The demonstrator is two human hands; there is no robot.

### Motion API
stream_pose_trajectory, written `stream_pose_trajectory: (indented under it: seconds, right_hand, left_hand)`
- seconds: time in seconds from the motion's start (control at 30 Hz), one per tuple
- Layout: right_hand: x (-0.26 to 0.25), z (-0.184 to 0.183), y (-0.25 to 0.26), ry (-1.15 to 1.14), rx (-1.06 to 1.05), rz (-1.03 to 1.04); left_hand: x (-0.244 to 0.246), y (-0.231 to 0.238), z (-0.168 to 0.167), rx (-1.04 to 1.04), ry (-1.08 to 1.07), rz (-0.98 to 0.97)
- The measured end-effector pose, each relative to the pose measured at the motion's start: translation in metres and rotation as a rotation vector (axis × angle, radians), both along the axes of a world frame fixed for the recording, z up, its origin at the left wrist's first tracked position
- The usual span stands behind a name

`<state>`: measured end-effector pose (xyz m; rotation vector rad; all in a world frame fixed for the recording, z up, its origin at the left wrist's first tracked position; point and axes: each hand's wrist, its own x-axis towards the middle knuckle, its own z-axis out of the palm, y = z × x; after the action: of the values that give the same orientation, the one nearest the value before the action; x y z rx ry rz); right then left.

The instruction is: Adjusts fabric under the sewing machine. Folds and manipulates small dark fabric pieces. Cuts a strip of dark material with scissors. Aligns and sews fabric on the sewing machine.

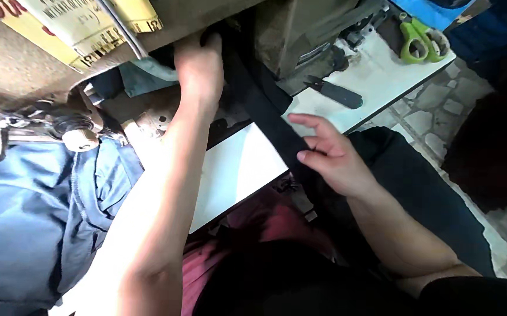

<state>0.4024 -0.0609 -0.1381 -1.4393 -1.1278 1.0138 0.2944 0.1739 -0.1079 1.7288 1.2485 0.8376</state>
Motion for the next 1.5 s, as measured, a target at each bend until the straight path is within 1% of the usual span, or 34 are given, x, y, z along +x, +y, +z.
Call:
stream_pose_trajectory:
  seconds: [0.07,0.1,0.13,0.17,0.2,0.27,0.3,0.33,0.4,0.47,0.53,0.6,0.67,0.8,0.87,0.9,0.97,1.03,1.07,1.13,1.2,1.27,1.33,1.43,1.5]
  right_hand:
    - [0.009,0.001,0.005,0.063,-0.024,-0.053]
    - [0.012,0.000,0.010,0.095,-0.026,-0.075]
    - [0.015,0.000,0.016,0.112,-0.023,-0.102]
    - [0.016,0.001,0.021,0.077,-0.019,-0.130]
    - [0.016,0.001,0.024,-0.041,-0.012,-0.165]
    - [0.020,-0.001,0.025,-0.428,0.077,-0.240]
    - [0.025,-0.003,0.023,-0.548,0.141,-0.264]
    - [0.029,-0.003,0.021,-0.592,0.196,-0.283]
    - [0.033,-0.003,0.016,-0.579,0.297,-0.300]
    - [0.029,-0.008,0.014,-0.532,0.394,-0.296]
    - [0.017,-0.011,0.011,-0.519,0.435,-0.244]
    - [0.004,-0.012,0.007,-0.545,0.457,-0.163]
    - [-0.005,-0.013,0.003,-0.596,0.446,-0.097]
    - [0.002,-0.003,0.001,-0.731,0.338,-0.074]
    - [0.013,0.001,0.006,-0.804,0.347,-0.120]
    - [0.020,0.005,0.007,-0.856,0.321,-0.151]
    - [0.035,0.015,0.013,-0.931,0.199,-0.216]
    - [0.046,0.029,0.017,-0.933,0.054,-0.270]
    - [0.046,0.035,0.019,-0.923,0.041,-0.280]
    - [0.029,0.045,0.022,-0.902,0.079,-0.216]
    - [-0.007,0.043,0.023,-0.891,0.130,-0.056]
    - [-0.046,0.028,0.022,-0.897,0.205,0.142]
    - [-0.083,0.010,0.026,-0.893,0.318,0.276]
    - [-0.127,-0.008,0.033,-0.854,0.461,0.358]
    - [-0.138,-0.009,0.041,-0.840,0.495,0.351]
  left_hand:
    - [0.014,0.007,0.001,0.061,-0.050,0.052]
    - [0.019,0.012,0.002,0.093,-0.042,0.070]
    - [0.023,0.015,0.006,0.101,0.024,0.072]
    - [0.026,0.017,0.010,0.105,0.116,0.066]
    - [0.030,0.018,0.015,0.101,0.204,0.051]
    - [0.034,0.019,0.017,0.127,0.299,0.012]
    - [0.034,0.017,0.014,0.160,0.290,-0.011]
    - [0.031,0.011,0.012,0.222,0.288,-0.049]
    - [0.018,-0.014,0.014,0.372,0.346,-0.183]
    - [-0.010,-0.050,0.010,0.405,0.353,-0.391]
    - [-0.049,-0.094,0.000,0.421,0.299,-0.561]
    - [-0.098,-0.130,-0.006,0.471,0.254,-0.636]
    - [-0.149,-0.143,-0.007,0.522,0.274,-0.591]
    - [-0.246,-0.140,0.001,0.583,0.436,-0.250]
    - [-0.278,-0.140,0.000,0.594,0.436,-0.136]
    - [-0.287,-0.140,-0.001,0.608,0.423,-0.107]
    - [-0.295,-0.137,-0.004,0.628,0.405,-0.079]
    - [-0.293,-0.131,-0.005,0.638,0.409,-0.080]
    - [-0.289,-0.126,-0.005,0.637,0.418,-0.095]
    - [-0.282,-0.111,-0.008,0.636,0.444,-0.144]
    - [-0.274,-0.097,-0.012,0.635,0.480,-0.221]
    - [-0.269,-0.088,-0.017,0.651,0.530,-0.316]
    - [-0.268,-0.089,-0.015,0.632,0.590,-0.395]
    - [-0.279,-0.097,-0.016,0.632,0.590,-0.441]
    - [-0.286,-0.100,-0.020,0.661,0.555,-0.438]
